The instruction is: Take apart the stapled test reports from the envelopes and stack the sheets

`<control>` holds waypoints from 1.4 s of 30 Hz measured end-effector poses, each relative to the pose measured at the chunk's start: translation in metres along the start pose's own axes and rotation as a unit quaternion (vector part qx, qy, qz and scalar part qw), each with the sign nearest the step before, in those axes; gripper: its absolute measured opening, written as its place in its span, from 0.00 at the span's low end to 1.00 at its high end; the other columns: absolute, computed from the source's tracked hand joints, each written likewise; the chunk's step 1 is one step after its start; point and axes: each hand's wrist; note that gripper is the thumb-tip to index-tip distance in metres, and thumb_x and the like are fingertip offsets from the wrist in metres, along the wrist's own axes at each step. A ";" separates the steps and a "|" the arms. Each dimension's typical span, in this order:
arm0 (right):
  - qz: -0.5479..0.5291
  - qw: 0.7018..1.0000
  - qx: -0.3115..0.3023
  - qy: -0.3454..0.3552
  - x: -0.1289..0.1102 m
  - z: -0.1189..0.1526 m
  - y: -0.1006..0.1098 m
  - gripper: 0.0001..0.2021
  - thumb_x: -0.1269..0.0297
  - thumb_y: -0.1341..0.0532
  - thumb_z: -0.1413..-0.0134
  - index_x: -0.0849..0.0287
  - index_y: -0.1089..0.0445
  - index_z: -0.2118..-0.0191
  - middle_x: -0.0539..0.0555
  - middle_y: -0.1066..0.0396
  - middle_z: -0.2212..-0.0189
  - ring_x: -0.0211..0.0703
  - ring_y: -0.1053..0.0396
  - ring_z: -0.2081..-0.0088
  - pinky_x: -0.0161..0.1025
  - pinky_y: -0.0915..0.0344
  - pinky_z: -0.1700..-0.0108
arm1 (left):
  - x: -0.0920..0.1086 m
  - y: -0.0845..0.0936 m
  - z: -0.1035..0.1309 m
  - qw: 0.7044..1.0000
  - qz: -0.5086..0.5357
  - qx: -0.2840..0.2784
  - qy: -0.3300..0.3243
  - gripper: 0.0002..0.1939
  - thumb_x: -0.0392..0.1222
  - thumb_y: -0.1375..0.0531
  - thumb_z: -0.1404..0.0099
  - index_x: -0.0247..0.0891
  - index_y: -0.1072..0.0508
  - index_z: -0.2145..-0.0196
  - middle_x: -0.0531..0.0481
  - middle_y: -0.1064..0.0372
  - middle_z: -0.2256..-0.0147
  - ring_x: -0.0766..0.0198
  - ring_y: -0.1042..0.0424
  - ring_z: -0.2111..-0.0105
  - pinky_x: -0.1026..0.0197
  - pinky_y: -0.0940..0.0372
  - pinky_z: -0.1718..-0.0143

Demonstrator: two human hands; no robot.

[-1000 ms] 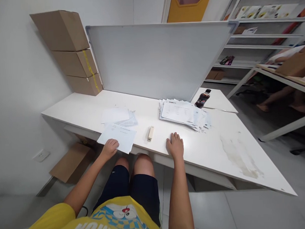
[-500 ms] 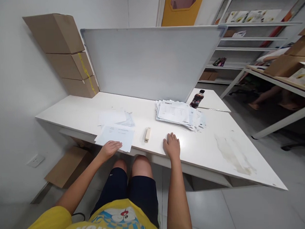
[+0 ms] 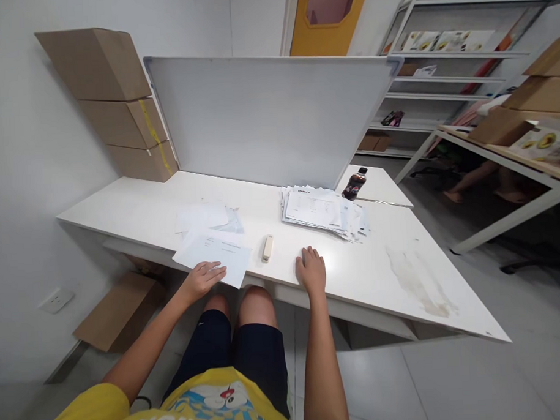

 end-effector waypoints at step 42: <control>-0.493 0.855 -0.042 -0.154 -0.016 0.149 0.011 0.21 0.47 0.33 0.59 0.60 0.23 0.64 0.57 0.23 0.66 0.51 0.28 0.63 0.43 0.34 0.59 | 0.065 -0.062 -0.002 0.822 0.451 0.173 0.303 0.26 0.61 0.35 0.52 0.34 0.25 0.67 0.48 0.28 0.74 0.56 0.30 0.71 0.60 0.34 0.71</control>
Point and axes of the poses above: each hand's wrist, its own z-axis away from the middle knuckle, its own y-axis out of the back of the hand, x = y × z
